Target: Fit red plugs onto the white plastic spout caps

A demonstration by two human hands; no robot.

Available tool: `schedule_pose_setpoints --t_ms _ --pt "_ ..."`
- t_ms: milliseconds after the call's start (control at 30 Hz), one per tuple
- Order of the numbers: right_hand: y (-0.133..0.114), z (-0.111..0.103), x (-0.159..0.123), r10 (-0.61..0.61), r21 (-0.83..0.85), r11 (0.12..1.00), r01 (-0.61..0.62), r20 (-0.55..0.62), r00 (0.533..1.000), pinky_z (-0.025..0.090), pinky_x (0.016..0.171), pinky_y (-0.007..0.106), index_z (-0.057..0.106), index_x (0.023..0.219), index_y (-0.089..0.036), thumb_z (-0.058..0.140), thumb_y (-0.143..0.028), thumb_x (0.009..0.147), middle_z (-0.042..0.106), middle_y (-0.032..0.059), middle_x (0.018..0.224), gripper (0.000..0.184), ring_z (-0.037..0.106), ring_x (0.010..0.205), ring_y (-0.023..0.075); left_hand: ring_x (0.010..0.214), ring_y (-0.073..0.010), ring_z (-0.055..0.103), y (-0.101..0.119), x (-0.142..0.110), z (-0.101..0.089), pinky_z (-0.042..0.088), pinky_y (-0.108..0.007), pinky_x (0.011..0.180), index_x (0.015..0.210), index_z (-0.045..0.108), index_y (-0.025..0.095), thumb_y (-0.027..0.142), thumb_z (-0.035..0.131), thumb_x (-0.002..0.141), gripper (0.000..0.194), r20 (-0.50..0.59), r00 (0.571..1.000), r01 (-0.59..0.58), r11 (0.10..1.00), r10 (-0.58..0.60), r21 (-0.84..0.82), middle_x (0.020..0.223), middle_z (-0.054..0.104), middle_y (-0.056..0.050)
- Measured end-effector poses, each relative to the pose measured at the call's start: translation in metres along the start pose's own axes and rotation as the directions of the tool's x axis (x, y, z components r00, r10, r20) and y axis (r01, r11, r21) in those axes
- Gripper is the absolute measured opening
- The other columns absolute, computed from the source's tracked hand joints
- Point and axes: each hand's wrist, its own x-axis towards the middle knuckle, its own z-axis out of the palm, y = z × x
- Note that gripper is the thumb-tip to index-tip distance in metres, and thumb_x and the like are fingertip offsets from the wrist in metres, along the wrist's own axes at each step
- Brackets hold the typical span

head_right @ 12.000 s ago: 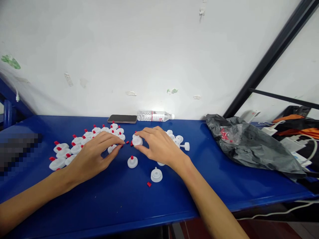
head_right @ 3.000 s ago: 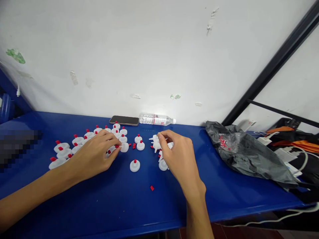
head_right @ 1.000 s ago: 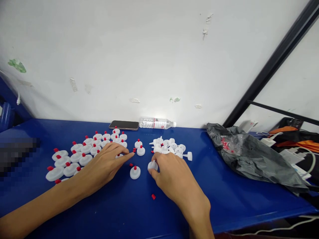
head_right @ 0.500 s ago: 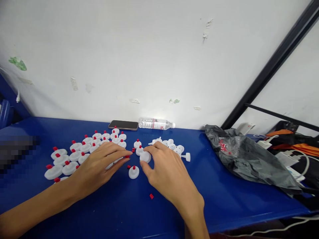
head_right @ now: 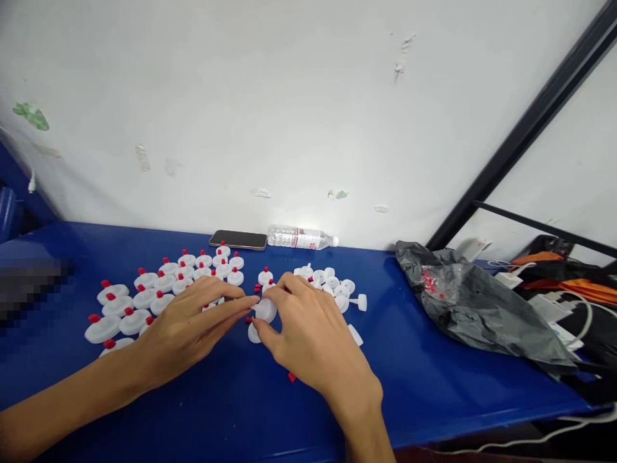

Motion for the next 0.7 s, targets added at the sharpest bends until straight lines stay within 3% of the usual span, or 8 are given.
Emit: schedule_pose_setpoints --t_ms 267,467,600,700 --pt "0.0032 -0.0061 0.0013 0.001 0.125 0.992 0.009 -0.078 0.997 0.050 0.078 0.031 0.062 0.120 -0.029 0.068 -0.045 0.094 0.073 -0.0019 0.112 0.031 0.070 0.098 0.0203 0.091 -0.0152 0.058 -0.0033 0.0019 0.0026 0.049 -0.030 0.081 0.123 0.062 0.020 0.005 0.058 0.097 0.030 -0.052 0.996 0.069 0.994 -0.073 -0.083 0.102 0.066 -0.004" --pt "0.0023 -0.0069 0.0005 0.006 0.169 0.986 0.005 -0.065 0.998 0.050 0.074 0.030 0.063 0.113 -0.030 0.072 -0.045 0.091 0.076 -0.0040 0.100 0.029 0.071 0.086 0.0201 0.091 -0.0158 0.060 -0.0062 -0.0018 0.0069 0.048 -0.031 0.083 0.136 0.054 0.016 0.016 0.057 0.101 0.035 -0.062 0.995 0.076 0.997 -0.077 -0.013 0.105 0.069 -0.005" --pt "0.0007 -0.0067 -0.0006 0.011 0.203 0.979 0.002 -0.067 0.998 0.051 0.076 0.031 0.062 0.116 -0.030 0.073 -0.046 0.090 0.077 -0.0036 0.105 0.032 0.072 0.093 0.0216 0.080 -0.0168 0.057 -0.0043 0.0015 0.0037 0.043 -0.034 0.078 0.110 0.060 0.015 0.017 0.051 0.103 0.011 0.000 1.000 0.019 0.996 -0.019 0.091 0.091 0.068 -0.003" --pt "-0.0004 -0.0058 -0.0012 -0.003 0.234 0.972 0.018 -0.063 0.998 0.052 0.082 0.031 0.060 0.115 -0.030 0.072 -0.046 0.091 0.077 -0.0043 0.111 0.031 0.073 0.099 0.0213 0.072 -0.0157 0.054 -0.0032 0.0017 0.0016 0.040 -0.032 0.072 0.098 0.056 0.016 0.012 0.045 0.104 0.013 0.054 0.999 -0.005 0.997 0.001 0.075 0.081 0.064 -0.001"
